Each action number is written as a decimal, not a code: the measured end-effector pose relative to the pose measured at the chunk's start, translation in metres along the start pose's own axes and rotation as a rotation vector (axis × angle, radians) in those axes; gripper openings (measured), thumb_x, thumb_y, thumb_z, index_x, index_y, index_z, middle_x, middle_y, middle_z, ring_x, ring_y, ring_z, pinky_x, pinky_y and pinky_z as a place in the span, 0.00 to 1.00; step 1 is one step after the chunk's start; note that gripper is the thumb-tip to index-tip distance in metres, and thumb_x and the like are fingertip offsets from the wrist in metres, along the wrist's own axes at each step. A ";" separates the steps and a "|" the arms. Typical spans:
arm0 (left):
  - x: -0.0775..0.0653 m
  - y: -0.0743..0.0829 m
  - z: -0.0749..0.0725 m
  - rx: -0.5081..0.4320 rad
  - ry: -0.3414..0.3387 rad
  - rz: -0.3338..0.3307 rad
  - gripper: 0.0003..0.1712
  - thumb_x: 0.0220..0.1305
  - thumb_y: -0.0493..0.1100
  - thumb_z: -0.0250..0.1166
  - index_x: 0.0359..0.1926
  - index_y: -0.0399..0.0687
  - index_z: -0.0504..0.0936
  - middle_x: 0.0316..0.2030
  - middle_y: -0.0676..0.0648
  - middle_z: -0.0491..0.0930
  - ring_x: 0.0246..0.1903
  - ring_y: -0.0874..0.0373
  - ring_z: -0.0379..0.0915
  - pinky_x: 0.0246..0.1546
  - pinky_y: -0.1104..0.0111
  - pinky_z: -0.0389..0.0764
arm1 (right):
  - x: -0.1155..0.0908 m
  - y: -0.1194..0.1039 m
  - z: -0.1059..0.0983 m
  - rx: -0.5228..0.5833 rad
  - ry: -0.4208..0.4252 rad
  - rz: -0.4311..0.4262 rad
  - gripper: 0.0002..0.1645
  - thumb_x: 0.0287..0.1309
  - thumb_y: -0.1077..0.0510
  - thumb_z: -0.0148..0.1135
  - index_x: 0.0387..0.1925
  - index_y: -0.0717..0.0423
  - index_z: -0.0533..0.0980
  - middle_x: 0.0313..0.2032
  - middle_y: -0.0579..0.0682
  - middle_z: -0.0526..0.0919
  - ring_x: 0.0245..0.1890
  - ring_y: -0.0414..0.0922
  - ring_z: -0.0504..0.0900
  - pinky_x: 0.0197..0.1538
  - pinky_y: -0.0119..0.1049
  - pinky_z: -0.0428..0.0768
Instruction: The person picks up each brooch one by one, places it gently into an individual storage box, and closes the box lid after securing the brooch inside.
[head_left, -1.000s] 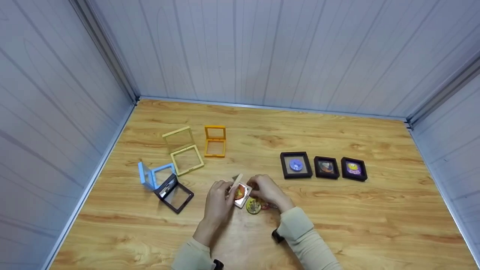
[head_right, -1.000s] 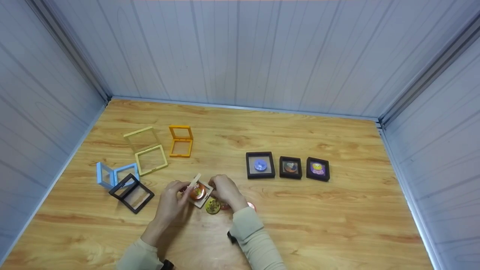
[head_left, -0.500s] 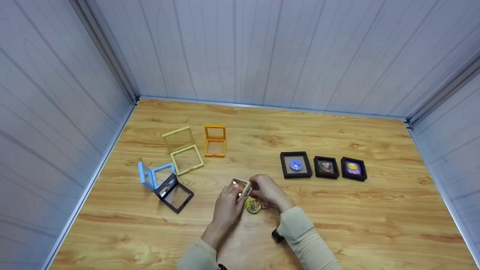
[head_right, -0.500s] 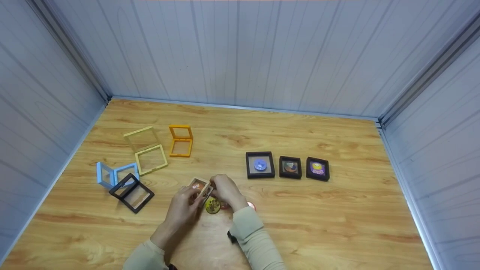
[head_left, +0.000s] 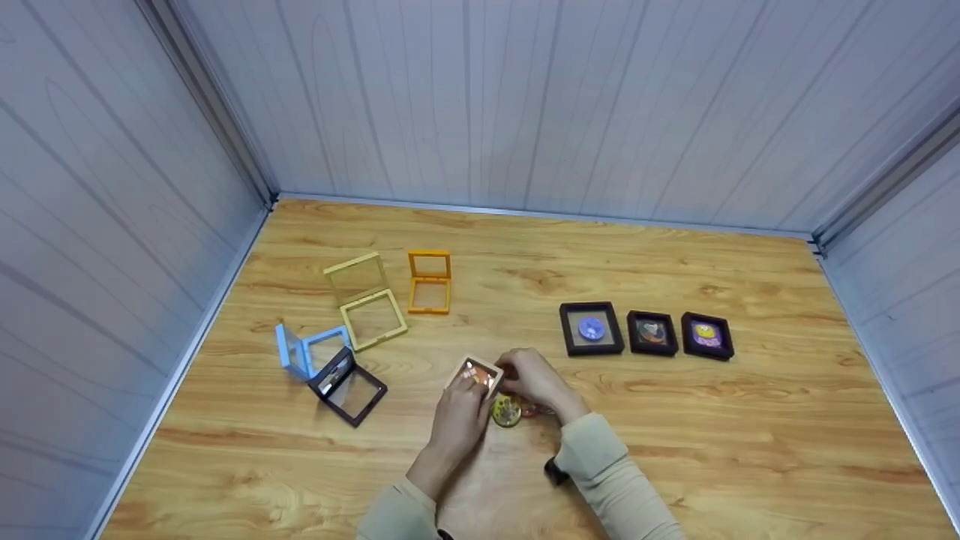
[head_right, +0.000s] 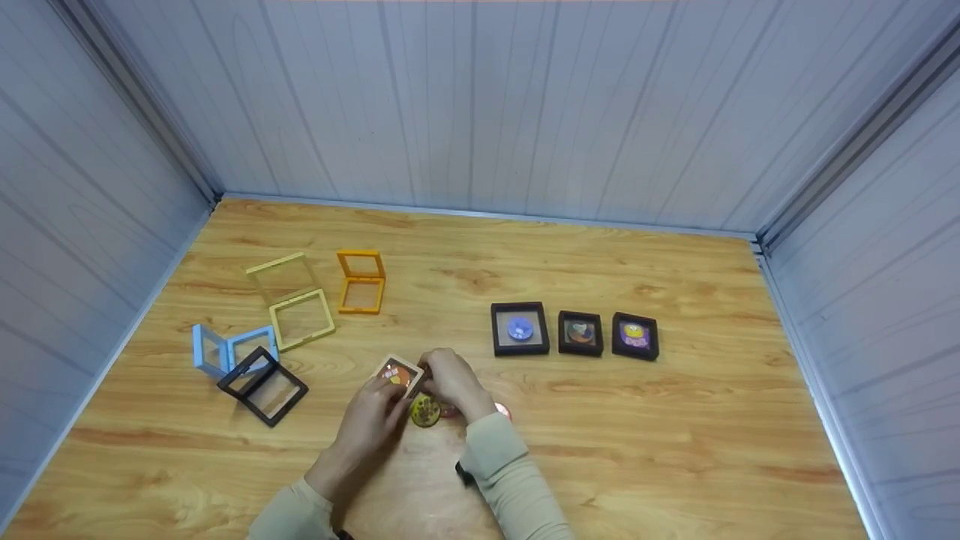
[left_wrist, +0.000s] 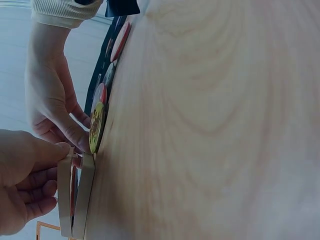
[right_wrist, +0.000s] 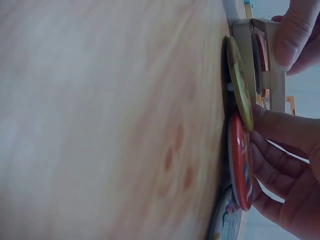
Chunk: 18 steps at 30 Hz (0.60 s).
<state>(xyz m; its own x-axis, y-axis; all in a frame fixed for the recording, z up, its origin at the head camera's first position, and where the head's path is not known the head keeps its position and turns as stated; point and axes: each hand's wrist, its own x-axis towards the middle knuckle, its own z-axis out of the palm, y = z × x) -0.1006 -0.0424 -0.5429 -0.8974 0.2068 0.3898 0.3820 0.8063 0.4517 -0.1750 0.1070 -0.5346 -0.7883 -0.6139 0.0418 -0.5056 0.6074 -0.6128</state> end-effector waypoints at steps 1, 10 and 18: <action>0.000 0.000 0.000 0.008 -0.002 0.004 0.07 0.47 0.38 0.66 0.25 0.38 0.79 0.27 0.45 0.76 0.33 0.51 0.72 0.35 0.60 0.73 | 0.000 0.000 0.000 -0.002 -0.003 0.005 0.09 0.43 0.64 0.66 0.32 0.61 0.79 0.28 0.50 0.80 0.28 0.42 0.76 0.35 0.34 0.74; 0.001 0.000 0.000 0.026 -0.040 0.002 0.06 0.47 0.38 0.66 0.26 0.38 0.79 0.28 0.45 0.77 0.35 0.51 0.72 0.36 0.61 0.73 | -0.002 -0.001 -0.002 0.007 -0.003 -0.001 0.11 0.43 0.64 0.66 0.33 0.62 0.79 0.29 0.51 0.80 0.30 0.44 0.77 0.37 0.36 0.74; 0.006 -0.003 -0.001 0.047 -0.089 -0.016 0.06 0.48 0.38 0.66 0.27 0.38 0.80 0.28 0.45 0.76 0.33 0.51 0.71 0.35 0.61 0.73 | -0.005 -0.001 -0.007 0.033 0.005 0.049 0.13 0.43 0.67 0.63 0.37 0.64 0.77 0.27 0.51 0.78 0.27 0.43 0.76 0.35 0.35 0.75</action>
<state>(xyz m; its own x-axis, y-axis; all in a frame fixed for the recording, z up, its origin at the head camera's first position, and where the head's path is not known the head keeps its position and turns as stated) -0.1065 -0.0444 -0.5410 -0.9202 0.2400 0.3092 0.3583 0.8345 0.4186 -0.1734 0.1128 -0.5289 -0.8134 -0.5815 0.0150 -0.4548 0.6198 -0.6395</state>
